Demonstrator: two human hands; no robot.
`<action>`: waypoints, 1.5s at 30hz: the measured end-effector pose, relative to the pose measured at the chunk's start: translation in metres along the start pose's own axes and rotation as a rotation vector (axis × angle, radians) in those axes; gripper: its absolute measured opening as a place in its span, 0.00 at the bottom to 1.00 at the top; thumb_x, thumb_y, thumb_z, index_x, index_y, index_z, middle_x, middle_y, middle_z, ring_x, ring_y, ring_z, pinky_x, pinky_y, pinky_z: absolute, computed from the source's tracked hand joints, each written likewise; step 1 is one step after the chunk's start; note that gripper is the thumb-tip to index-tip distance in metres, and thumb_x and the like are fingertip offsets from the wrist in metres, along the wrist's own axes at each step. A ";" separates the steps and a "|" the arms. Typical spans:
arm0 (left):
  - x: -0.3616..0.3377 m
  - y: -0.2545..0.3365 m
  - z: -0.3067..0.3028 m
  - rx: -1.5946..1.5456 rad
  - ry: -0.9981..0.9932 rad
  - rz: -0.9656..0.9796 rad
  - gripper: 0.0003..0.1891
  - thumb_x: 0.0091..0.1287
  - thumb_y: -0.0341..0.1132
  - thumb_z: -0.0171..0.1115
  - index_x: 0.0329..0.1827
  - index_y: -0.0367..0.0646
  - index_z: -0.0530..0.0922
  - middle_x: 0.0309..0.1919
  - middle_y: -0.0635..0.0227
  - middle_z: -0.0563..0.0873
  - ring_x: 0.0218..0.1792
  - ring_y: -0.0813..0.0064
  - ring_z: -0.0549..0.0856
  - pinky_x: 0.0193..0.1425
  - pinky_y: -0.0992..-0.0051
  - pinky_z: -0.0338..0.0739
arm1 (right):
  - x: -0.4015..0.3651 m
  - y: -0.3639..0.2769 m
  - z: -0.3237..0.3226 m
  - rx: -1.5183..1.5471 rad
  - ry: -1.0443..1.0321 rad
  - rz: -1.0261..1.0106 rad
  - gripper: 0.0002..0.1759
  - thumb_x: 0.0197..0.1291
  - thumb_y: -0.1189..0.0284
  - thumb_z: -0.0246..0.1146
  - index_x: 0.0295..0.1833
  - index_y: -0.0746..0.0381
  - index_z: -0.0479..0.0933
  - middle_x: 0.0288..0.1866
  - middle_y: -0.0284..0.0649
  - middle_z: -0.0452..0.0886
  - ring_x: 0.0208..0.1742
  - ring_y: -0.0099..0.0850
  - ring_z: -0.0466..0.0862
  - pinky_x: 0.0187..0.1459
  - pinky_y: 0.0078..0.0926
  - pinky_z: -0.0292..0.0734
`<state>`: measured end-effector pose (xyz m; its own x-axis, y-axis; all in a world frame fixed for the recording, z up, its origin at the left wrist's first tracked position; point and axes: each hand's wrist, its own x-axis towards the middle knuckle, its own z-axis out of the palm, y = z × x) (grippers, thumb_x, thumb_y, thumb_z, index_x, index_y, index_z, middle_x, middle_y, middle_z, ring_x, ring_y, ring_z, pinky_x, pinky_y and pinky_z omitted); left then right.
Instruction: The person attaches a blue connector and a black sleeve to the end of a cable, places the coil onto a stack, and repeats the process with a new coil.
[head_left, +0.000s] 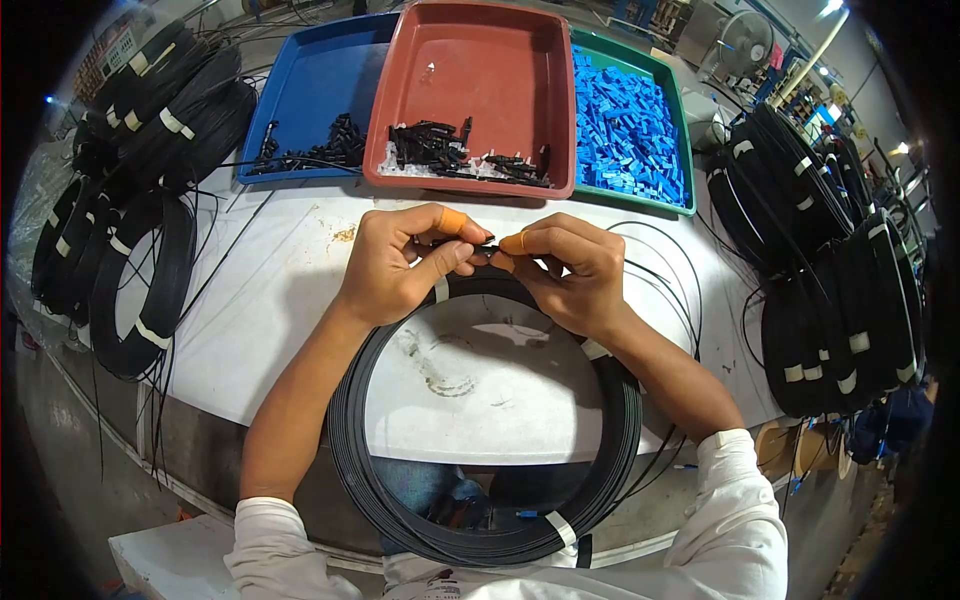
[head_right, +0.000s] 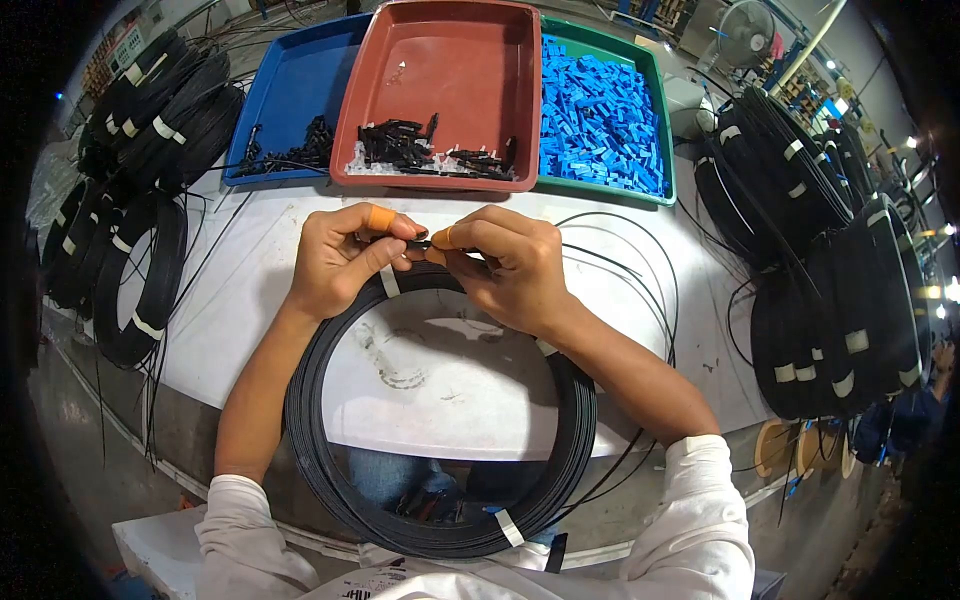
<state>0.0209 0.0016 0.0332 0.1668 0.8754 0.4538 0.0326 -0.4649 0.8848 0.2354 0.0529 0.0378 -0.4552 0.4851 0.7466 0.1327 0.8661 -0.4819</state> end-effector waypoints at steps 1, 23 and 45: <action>0.000 -0.001 0.000 0.013 -0.006 0.020 0.08 0.66 0.20 0.65 0.47 0.29 0.83 0.45 0.54 0.89 0.40 0.72 0.90 0.47 0.75 0.88 | 0.000 0.000 0.000 0.000 0.000 0.000 0.09 0.47 0.83 0.76 0.35 0.65 0.86 0.31 0.39 0.86 0.27 0.28 0.87 0.26 0.23 0.79; 0.002 0.007 0.002 0.442 0.031 0.157 0.11 0.52 0.22 0.77 0.39 0.36 0.88 0.37 0.60 0.92 0.39 0.72 0.92 0.45 0.75 0.86 | 0.000 -0.003 -0.001 0.136 -0.124 0.235 0.08 0.52 0.81 0.76 0.39 0.66 0.87 0.32 0.40 0.87 0.31 0.22 0.86 0.31 0.20 0.81; 0.000 0.006 0.001 0.753 0.156 0.549 0.10 0.49 0.20 0.75 0.34 0.39 0.87 0.31 0.62 0.92 0.33 0.65 0.92 0.36 0.73 0.84 | 0.008 -0.015 0.000 0.506 -0.179 0.548 0.07 0.57 0.79 0.75 0.38 0.71 0.85 0.32 0.39 0.88 0.32 0.18 0.85 0.32 0.16 0.80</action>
<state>0.0224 -0.0009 0.0381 0.2155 0.4913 0.8439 0.6258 -0.7329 0.2669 0.2294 0.0437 0.0513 -0.5818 0.7651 0.2758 -0.0196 0.3259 -0.9452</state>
